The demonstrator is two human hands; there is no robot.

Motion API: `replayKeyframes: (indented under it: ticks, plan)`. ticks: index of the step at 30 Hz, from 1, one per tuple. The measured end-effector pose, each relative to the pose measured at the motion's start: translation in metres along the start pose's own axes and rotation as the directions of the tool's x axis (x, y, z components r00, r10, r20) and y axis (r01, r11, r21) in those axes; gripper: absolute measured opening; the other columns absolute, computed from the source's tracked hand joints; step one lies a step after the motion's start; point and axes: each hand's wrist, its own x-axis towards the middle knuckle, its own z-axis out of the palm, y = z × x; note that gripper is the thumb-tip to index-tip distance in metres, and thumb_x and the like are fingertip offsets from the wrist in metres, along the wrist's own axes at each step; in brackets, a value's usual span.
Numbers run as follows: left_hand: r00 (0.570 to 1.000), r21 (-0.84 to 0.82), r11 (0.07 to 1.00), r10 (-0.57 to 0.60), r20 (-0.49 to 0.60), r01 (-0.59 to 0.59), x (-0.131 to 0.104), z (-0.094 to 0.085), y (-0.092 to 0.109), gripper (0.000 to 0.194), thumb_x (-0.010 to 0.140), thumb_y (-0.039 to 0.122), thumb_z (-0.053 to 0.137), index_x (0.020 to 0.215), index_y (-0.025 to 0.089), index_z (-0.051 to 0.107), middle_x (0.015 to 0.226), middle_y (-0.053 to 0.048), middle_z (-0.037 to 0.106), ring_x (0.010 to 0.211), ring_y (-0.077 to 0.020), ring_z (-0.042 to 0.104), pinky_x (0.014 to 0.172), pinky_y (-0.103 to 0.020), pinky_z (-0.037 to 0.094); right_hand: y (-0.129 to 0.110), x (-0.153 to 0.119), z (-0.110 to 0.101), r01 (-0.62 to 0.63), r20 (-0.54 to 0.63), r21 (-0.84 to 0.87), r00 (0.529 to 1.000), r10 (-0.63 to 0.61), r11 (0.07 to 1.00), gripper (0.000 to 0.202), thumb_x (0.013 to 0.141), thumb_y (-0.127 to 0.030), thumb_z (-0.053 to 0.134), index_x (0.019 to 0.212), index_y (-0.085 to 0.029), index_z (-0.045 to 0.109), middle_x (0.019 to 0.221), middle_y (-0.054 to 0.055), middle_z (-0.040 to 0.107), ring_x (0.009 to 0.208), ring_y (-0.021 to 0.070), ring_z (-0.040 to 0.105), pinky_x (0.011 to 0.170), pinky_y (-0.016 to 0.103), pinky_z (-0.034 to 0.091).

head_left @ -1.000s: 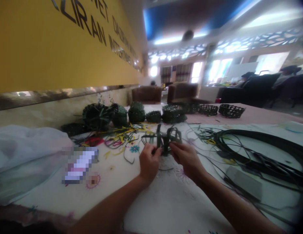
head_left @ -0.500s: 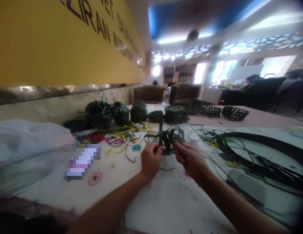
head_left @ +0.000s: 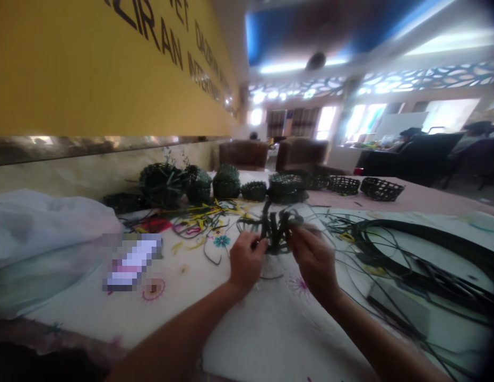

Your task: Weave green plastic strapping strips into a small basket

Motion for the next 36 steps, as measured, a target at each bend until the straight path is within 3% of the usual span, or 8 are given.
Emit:
replayKeyframes:
  ticks: [2,4,9,13,16,28,32,36]
  plan:
    - [1.000,0.006,1.000,-0.005,-0.004,0.005,0.001,0.000,-0.001,0.015,0.084,0.024,0.058,0.070,0.019,0.055,0.073,0.002,0.049,0.069,-0.0124,0.047,0.066,-0.025,0.035,0.002,-0.001,0.000,-0.151,0.030,0.172,0.988,0.148,0.973,0.024,0.093,-0.030,0.049,0.102,-0.016,0.066,0.069,0.003,0.060,0.047,0.0106,0.048,0.041,0.024,0.038]
    - [1.000,0.020,1.000,-0.003,0.003,0.003,0.001,0.000,-0.003,0.013,0.084,0.023,0.058,0.071,0.018,0.056,0.073,0.002,0.048,0.069,-0.0122,0.047,0.066,-0.025,0.034,0.005,-0.001,0.002,-0.294,0.098,0.357,0.956,0.277,0.887,0.025,0.091,-0.032,0.053,0.105,-0.016,0.065,0.060,0.000,0.058,0.042,0.0095,0.045,0.036,0.022,0.032]
    - [0.998,0.055,0.999,-0.002,0.064,-0.001,-0.001,0.002,-0.006,0.011,0.082,0.022,0.059,0.072,0.018,0.057,0.074,0.002,0.048,0.069,-0.0117,0.047,0.065,-0.024,0.034,0.011,0.004,0.003,-0.344,0.092,0.610,0.925,0.368,0.714,0.017,0.078,-0.027,0.066,0.090,-0.022,0.055,0.082,0.002,0.068,0.047,0.0103,0.057,0.033,0.017,0.030]
    - [0.997,0.047,0.999,-0.009,0.070,0.006,-0.002,0.002,-0.006,0.010,0.082,0.022,0.059,0.073,0.019,0.058,0.074,0.003,0.049,0.069,-0.0116,0.047,0.066,-0.024,0.034,0.010,0.006,0.001,-0.451,0.209,0.586,0.887,0.412,0.673,0.022,0.080,-0.026,0.067,0.089,-0.025,0.047,0.053,-0.006,0.059,0.035,0.0063,0.040,0.033,0.014,0.022]
    - [0.998,0.036,0.999,-0.019,0.057,0.017,-0.001,0.002,-0.006,0.013,0.083,0.022,0.059,0.071,0.018,0.056,0.073,0.003,0.048,0.069,-0.0116,0.046,0.066,-0.024,0.034,0.009,0.005,0.000,-0.456,0.223,0.577,0.886,0.406,0.678,0.023,0.082,-0.030,0.068,0.086,-0.024,0.046,0.045,-0.008,0.054,0.034,0.0060,0.035,0.034,0.014,0.021]
    - [0.999,0.022,0.999,-0.047,-0.023,0.048,0.001,0.003,-0.011,0.017,0.085,0.025,0.056,0.070,0.018,0.054,0.073,0.002,0.049,0.071,-0.0125,0.048,0.068,-0.025,0.036,0.009,-0.005,0.010,-0.542,0.278,0.551,0.836,0.473,0.634,0.025,0.076,-0.038,0.072,0.075,-0.015,0.063,0.047,-0.006,0.045,0.041,0.0055,0.035,0.036,0.017,0.023]
    - [0.998,0.006,0.999,-0.054,-0.031,0.054,0.001,0.003,-0.008,0.017,0.086,0.026,0.055,0.070,0.019,0.054,0.073,0.002,0.049,0.070,-0.0125,0.048,0.067,-0.025,0.036,0.008,-0.008,0.009,-0.518,0.299,0.570,0.854,0.426,0.638,0.028,0.081,-0.043,0.067,0.083,-0.015,0.066,0.057,0.000,0.057,0.048,0.0089,0.044,0.039,0.019,0.028]
    - [0.997,0.003,0.998,-0.059,-0.046,0.059,-0.001,0.004,-0.007,0.016,0.085,0.026,0.056,0.071,0.019,0.054,0.073,0.002,0.049,0.070,-0.0126,0.048,0.067,-0.025,0.036,0.002,-0.009,0.008,-0.497,0.318,0.555,0.868,0.381,0.667,0.034,0.086,-0.048,0.060,0.077,-0.015,0.065,0.055,0.000,0.055,0.048,0.0097,0.046,0.041,0.020,0.034]
